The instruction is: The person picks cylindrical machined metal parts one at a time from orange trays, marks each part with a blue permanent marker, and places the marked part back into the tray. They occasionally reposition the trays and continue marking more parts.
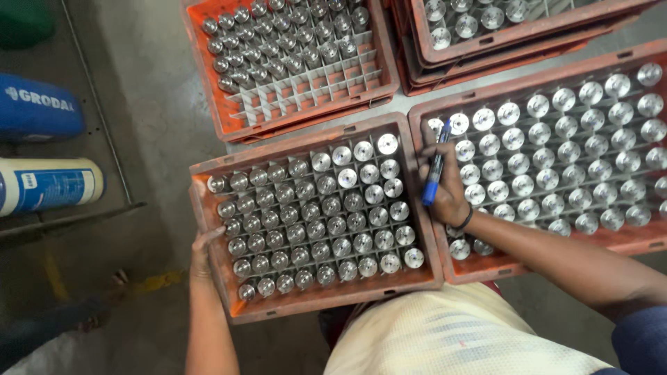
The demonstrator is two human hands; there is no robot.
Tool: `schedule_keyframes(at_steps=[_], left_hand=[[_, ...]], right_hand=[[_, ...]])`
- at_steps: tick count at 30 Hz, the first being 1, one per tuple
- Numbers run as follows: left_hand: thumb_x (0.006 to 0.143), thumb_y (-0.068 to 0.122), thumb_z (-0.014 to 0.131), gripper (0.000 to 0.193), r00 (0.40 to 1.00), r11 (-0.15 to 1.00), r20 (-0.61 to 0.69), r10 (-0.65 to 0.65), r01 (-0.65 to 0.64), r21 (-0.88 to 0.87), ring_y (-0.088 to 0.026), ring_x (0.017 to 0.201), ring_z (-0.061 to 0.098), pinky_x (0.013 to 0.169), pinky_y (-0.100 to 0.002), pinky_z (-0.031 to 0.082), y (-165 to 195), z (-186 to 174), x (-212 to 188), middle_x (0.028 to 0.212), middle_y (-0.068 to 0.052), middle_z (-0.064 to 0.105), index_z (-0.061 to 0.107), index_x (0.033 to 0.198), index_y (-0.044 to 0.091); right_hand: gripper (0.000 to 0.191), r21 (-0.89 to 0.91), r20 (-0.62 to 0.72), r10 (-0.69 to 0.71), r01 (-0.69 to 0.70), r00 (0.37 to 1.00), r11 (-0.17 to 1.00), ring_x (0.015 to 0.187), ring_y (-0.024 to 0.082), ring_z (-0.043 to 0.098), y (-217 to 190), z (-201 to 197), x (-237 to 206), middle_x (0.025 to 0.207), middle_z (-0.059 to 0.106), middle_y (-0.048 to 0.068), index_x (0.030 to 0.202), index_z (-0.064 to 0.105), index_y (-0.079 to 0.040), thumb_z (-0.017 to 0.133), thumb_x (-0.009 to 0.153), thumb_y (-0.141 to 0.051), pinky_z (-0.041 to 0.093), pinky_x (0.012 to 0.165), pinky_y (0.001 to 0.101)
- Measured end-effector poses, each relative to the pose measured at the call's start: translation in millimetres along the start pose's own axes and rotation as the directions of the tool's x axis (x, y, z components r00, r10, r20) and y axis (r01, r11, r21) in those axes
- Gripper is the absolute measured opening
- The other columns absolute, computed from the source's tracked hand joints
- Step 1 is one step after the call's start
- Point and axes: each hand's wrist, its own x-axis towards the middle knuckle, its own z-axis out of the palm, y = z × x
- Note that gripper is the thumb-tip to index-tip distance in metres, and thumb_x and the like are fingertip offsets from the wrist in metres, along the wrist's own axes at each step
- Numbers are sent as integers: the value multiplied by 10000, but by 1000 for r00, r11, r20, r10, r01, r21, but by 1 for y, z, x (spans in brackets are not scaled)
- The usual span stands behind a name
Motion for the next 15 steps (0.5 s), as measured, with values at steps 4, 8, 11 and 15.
schedule_keyframes(at_steps=[4, 8, 11, 15], left_hand=[[849, 136, 600, 692, 995, 999, 93, 33, -31, -26, -318, 1198, 603, 1040, -485, 477, -2, -15, 1, 1367, -150, 588, 438, 1514, 36], [880, 142, 596, 676, 975, 994, 214, 59, -39, -98, -315, 1227, 592, 1080, -486, 456, -14, -27, 2, 1390, -147, 579, 426, 1526, 35], [856, 148, 585, 710, 975, 991, 204, 92, -69, -118, -298, 1260, 569, 1104, -497, 447, -27, -32, -4, 1404, -118, 549, 391, 1536, 94], [804, 140, 565, 758, 938, 984, 323, 130, -82, -157, -309, 1290, 549, 1132, -503, 452, -28, -29, -18, 1415, -123, 524, 375, 1538, 121]], right_hand=[[256, -198, -57, 27, -37, 998, 979, 929, 121, 486, -7, 5, -1, 1079, 529, 43, 1228, 446, -56, 556, 1058, -213, 441, 849, 288], [284, -156, -58, 38, -46, 998, 987, 890, 90, 512, -9, 12, -11, 1039, 521, 11, 1309, 442, -52, 532, 1088, -207, 477, 801, 259], [225, -240, -50, -90, 75, 995, 968, 972, 88, 512, -12, 15, -21, 1073, 509, 6, 1317, 423, -49, 518, 1182, -201, 481, 882, 257], [210, -60, -43, -48, 46, 998, 997, 938, 82, 495, -17, 20, -29, 1051, 496, 0, 1296, 445, -43, 555, 1186, -184, 470, 864, 268]])
